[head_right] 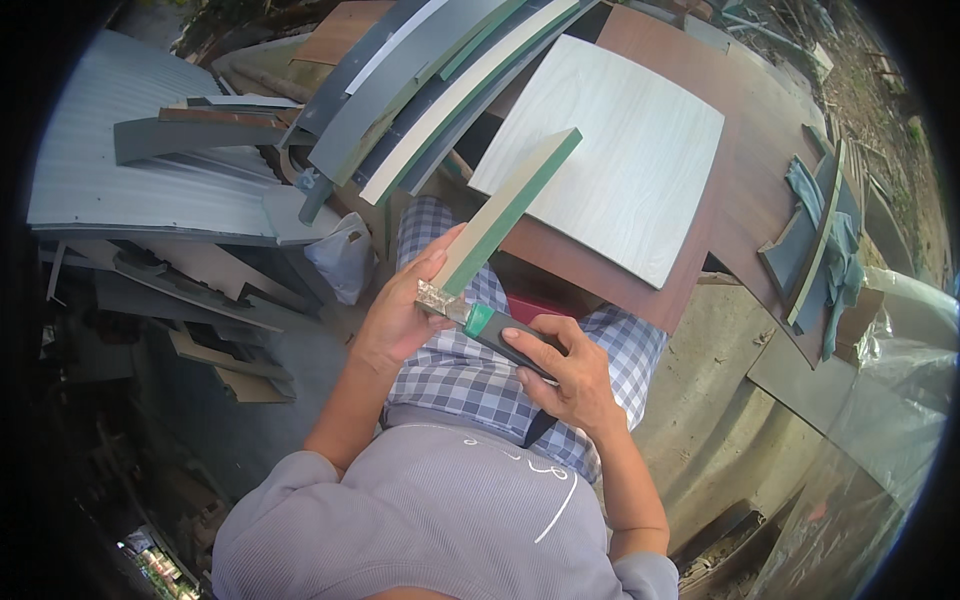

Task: Trimming the excess laminate or edge banding from wooden panels using a utility knife.

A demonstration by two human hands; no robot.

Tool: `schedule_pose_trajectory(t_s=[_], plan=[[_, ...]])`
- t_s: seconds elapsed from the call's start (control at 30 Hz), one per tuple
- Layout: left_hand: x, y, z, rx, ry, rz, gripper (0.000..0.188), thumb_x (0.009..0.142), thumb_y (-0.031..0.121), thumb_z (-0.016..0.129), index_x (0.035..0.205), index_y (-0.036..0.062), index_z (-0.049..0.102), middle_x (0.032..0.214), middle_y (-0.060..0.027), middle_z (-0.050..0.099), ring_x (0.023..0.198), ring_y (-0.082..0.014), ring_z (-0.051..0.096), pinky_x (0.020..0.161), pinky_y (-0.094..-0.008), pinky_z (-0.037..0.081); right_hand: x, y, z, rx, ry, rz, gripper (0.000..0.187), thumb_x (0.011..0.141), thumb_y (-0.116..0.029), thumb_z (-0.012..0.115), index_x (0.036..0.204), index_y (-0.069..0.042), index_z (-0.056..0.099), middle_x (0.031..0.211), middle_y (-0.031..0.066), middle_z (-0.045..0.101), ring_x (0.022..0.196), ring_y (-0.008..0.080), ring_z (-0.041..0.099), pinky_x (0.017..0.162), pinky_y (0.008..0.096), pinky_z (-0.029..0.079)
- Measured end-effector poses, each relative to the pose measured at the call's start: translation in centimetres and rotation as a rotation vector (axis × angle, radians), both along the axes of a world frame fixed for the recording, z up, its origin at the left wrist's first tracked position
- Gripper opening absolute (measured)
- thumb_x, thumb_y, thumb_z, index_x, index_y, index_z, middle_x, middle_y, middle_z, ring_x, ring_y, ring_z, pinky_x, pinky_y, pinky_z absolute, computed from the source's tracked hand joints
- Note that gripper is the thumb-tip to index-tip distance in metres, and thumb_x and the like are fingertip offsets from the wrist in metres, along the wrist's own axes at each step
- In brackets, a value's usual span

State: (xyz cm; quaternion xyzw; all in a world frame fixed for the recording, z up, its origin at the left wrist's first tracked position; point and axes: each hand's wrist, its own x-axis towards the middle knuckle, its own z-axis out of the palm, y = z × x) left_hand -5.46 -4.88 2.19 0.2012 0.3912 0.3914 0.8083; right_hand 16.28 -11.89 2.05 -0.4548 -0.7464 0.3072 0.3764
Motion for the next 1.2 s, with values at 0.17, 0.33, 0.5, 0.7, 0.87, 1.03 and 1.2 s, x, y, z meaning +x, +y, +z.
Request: schedule_pose_trajectory(t_s=[0.17, 0.33, 0.5, 0.7, 0.87, 1.03, 1.2], plan=[[0.3, -0.6, -0.9, 0.012, -0.164, -0.031, 0.048, 0.097, 0.027, 0.044, 0.141, 0.0097, 0.036, 0.087, 0.0006, 0.056, 0.056, -0.0057, 0.043, 0.046, -0.0212, 0.033, 0.1, -0.6, 0.1, 0.03, -0.002, -0.013, 0.056, 0.062, -0.008, 0.073, 0.116, -0.02, 0.064, 0.098, 0.0094, 0.058, 0.07, 0.0212, 0.06, 0.058, 0.0317, 0.051], [0.5, -0.5, -0.3, -0.041, -0.174, -0.016, 0.048, 0.098, 0.027, 0.043, 0.141, 0.0092, 0.034, 0.079, -0.0005, 0.054, 0.053, -0.0068, 0.042, 0.046, -0.021, 0.033, 0.8, -0.6, -0.2, -0.036, -0.002, 0.009, 0.045, 0.072, -0.014, 0.066, 0.117, -0.012, 0.062, 0.099, 0.014, 0.057, 0.078, 0.0272, 0.06, 0.066, 0.034, 0.049], [0.3, -0.6, -0.1, -0.072, -0.196, -0.041, 0.047, 0.098, 0.027, 0.041, 0.142, 0.0112, 0.032, 0.072, -0.0004, 0.049, 0.051, -0.0062, 0.038, 0.046, -0.0209, 0.033, 1.7, 1.3, -1.2, -0.008, -0.051, -0.125, 0.052, 0.067, -0.004, 0.071, 0.117, -0.017, 0.064, 0.098, 0.0091, 0.057, 0.076, 0.0204, 0.06, 0.06, 0.0308, 0.05], [0.0, -0.7, -0.8, -0.07, -0.221, -0.061, 0.047, 0.099, 0.028, 0.041, 0.142, 0.013, 0.031, 0.071, -0.0012, 0.048, 0.05, -0.0058, 0.038, 0.046, -0.0205, 0.032, 3.6, 4.4, -2.7, -0.033, -0.098, -0.28, 0.043, 0.077, -0.008, 0.067, 0.119, -0.017, 0.063, 0.098, 0.0074, 0.057, 0.075, 0.0173, 0.058, 0.064, 0.0295, 0.049], [-0.2, -0.7, -1.1, -0.124, -0.239, -0.046, 0.046, 0.098, 0.027, 0.042, 0.141, 0.0133, 0.032, 0.07, -0.0018, 0.047, 0.05, -0.0059, 0.039, 0.046, -0.02, 0.032, 4.4, 7.1, -3.9, -0.04, -0.135, -0.41, 0.036, 0.085, -0.015, 0.062, 0.121, -0.02, 0.061, 0.099, 0.0066, 0.058, 0.08, 0.0181, 0.06, 0.069, 0.031, 0.049], [-0.4, -0.6, -1.0, -0.13, -0.24, -0.052, 0.047, 0.098, 0.028, 0.043, 0.141, 0.0136, 0.032, 0.07, -0.0009, 0.046, 0.05, -0.0057, 0.039, 0.045, -0.0194, 0.032, 5.0, 9.3, -4.4, -0.085, -0.143, -0.463, 0.035, 0.089, -0.019, 0.059, 0.123, -0.02, 0.06, 0.101, 0.0085, 0.059, 0.086, 0.0195, 0.06, 0.075, 0.0313, 0.048], [-0.6, -0.7, -1.7, -0.121, -0.242, -0.066, 0.047, 0.098, 0.029, 0.043, 0.142, 0.0141, 0.032, 0.069, -0.0002, 0.045, 0.05, -0.0054, 0.038, 0.045, -0.0192, 0.033, 5.3, 10.7, -4.6, -0.105, -0.163, -0.534, 0.034, 0.09, -0.02, 0.057, 0.124, -0.021, 0.06, 0.1, 0.0088, 0.059, 0.082, 0.02, 0.059, 0.073, 0.0313, 0.047]])
